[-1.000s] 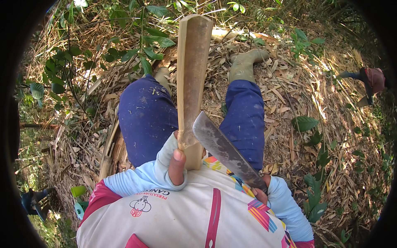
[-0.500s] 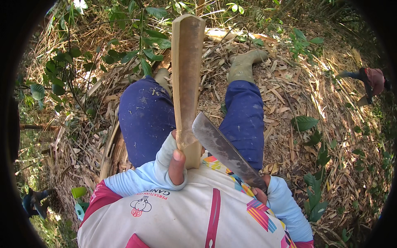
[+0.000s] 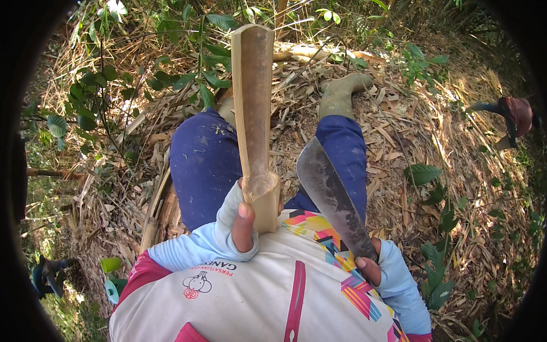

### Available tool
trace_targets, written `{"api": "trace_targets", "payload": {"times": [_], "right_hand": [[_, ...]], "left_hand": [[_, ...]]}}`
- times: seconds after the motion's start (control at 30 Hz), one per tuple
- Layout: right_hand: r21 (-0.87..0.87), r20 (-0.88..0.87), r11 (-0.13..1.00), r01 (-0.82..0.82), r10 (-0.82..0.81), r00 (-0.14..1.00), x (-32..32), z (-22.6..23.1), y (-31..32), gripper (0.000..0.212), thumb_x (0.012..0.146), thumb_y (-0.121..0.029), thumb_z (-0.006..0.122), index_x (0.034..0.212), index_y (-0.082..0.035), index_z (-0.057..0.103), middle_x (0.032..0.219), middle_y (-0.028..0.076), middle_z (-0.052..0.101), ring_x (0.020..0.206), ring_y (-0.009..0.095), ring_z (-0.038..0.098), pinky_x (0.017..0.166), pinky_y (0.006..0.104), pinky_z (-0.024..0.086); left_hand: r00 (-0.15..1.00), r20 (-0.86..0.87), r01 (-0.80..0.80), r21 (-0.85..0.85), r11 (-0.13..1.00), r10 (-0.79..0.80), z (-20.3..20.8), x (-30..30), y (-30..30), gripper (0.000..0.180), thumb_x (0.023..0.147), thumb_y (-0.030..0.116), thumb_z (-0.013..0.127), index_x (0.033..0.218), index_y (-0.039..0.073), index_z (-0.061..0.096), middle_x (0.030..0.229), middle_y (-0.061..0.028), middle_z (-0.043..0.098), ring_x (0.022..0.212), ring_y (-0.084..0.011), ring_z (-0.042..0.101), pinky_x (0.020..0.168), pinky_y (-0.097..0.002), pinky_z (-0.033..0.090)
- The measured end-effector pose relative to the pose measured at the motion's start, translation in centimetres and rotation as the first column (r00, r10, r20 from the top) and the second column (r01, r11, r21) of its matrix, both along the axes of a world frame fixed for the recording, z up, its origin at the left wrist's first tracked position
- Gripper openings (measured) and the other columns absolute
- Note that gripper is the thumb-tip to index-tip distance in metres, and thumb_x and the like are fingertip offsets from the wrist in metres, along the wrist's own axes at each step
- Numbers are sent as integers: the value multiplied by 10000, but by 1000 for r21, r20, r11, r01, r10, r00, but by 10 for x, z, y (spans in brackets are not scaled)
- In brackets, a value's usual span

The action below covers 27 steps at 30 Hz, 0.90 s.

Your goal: The person sits on the ground in a bamboo grove and uses a machete to split a long bamboo stalk lengthwise. They hold the stalk between their legs and repeatedly strike it with the blade to create a long, thin sliver. Another person is visible working in the background.

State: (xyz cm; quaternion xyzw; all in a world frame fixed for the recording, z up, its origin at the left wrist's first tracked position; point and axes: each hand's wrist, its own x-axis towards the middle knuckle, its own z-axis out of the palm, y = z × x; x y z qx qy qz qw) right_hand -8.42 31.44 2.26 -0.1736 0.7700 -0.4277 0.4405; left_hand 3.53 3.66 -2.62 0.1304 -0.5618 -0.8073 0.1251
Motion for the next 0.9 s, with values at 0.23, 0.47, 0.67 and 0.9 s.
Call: {"api": "trace_targets", "payload": {"times": [0.23, 0.47, 0.67, 0.9], "right_hand": [[-38, -35, 981, 193, -194, 980, -1, -2, 3, 385, 868, -375, 660, 1012, -25, 587, 630, 7, 555, 563, 64, 519, 489, 228, 404], [-415, -132, 854, 314, -398, 908, -23, -4, -5, 537, 777, -156, 673, 1235, -15, 430, 814, 63, 542, 576, 130, 540, 539, 273, 492], [-485, 351, 705, 517, -384, 854, -8, -6, -14, 633, 801, -79, 624, 1369, -36, 349, 757, 99, 544, 514, 165, 547, 483, 302, 501], [-304, -53, 893, 331, -363, 930, 0, 18, -19, 562, 823, -125, 668, 1306, -40, 395, 724, 31, 521, 536, 91, 502, 492, 259, 432]], "left_hand": [[1000, -9, 9, 16, 1000, -9, 13, -7, -10, 745, 928, 631, 444, 1323, 0, 416, 1013, -89, 568, 902, -149, 560, 801, -290, 460], [999, 35, 20, 303, 953, -32, 18, -17, -21, 727, 914, 647, 462, 1292, 28, 408, 990, -113, 581, 834, -187, 613, 750, -320, 522], [992, 18, 110, 412, 905, -128, 22, -17, -31, 578, 941, 372, 534, 1388, 81, 312, 1047, -153, 568, 850, -243, 626, 742, -372, 538], [983, 119, 113, 217, 970, -141, 35, -26, -24, 711, 784, 137, 696, 1361, 41, 292, 977, -86, 531, 776, -177, 586, 676, -333, 529]]}}
